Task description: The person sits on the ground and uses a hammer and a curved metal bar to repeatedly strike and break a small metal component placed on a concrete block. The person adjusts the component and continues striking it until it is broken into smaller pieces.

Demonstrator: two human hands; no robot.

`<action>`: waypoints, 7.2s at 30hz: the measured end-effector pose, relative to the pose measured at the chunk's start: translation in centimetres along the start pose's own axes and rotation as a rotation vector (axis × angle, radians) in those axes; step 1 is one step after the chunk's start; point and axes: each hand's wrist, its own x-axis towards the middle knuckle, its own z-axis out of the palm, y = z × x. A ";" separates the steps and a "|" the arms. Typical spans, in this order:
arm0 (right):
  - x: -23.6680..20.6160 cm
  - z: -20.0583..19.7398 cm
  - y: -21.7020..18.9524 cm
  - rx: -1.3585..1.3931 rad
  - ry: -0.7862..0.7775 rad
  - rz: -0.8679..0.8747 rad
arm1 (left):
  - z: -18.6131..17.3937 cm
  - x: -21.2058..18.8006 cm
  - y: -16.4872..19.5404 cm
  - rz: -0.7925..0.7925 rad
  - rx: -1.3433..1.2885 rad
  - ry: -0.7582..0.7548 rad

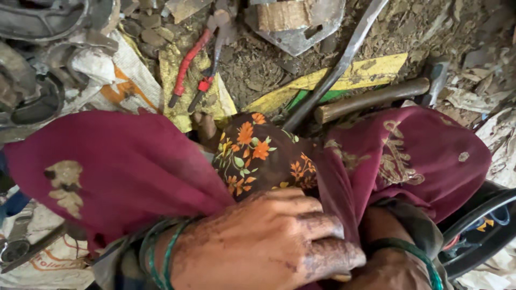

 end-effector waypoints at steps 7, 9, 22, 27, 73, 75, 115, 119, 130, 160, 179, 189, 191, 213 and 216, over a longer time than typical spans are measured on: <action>0.7 -1.0 0.5 -0.117 -0.066 0.110 | 0.2 0.5 -1.1 0.063 -0.096 0.047; 1.7 -1.0 0.5 -0.219 -0.083 0.186 | 0.5 1.5 -2.1 0.051 -0.062 0.085; 3.6 3.3 -0.9 -1.513 0.222 0.806 | 5.7 4.7 -13.4 -0.240 0.500 -0.170; -1.4 1.1 0.0 -1.602 0.401 0.935 | 8.7 3.4 -20.3 -0.468 0.734 -0.335; -5.0 -17.9 11.6 -1.513 1.249 1.165 | -0.6 8.5 -19.4 -0.308 1.383 0.132; -5.7 -18.4 11.7 -1.353 1.293 1.187 | -4.3 9.4 -18.7 -0.373 1.402 0.228; -5.0 -13.7 13.7 -1.385 1.392 0.404 | -9.1 7.7 -25.4 -0.520 0.936 0.742; -6.0 -15.0 15.1 -1.255 1.352 0.691 | -9.3 7.7 -26.5 -0.581 0.988 0.667; -4.1 -15.2 12.3 -1.160 1.341 0.767 | -9.3 8.7 -26.7 -0.734 0.925 0.629; -5.3 -18.1 12.3 -1.815 1.185 0.856 | -9.6 10.2 -26.0 -0.479 0.978 0.692; -4.4 -17.9 12.6 -1.555 1.322 0.984 | -9.6 10.8 -26.3 -0.553 0.985 0.723; -3.4 -14.3 3.6 -1.347 1.432 -0.784 | -9.5 10.3 -25.7 -0.434 0.946 0.738; -4.4 -16.4 8.3 -1.848 1.505 0.020 | -9.5 10.4 -25.9 -0.462 0.945 0.742; -4.6 -17.9 10.4 -1.858 1.268 0.776 | -10.0 11.0 -26.6 -0.500 0.993 0.806; -2.5 -14.6 4.3 -1.365 1.709 0.388 | -9.4 10.5 -26.6 -0.517 0.898 0.758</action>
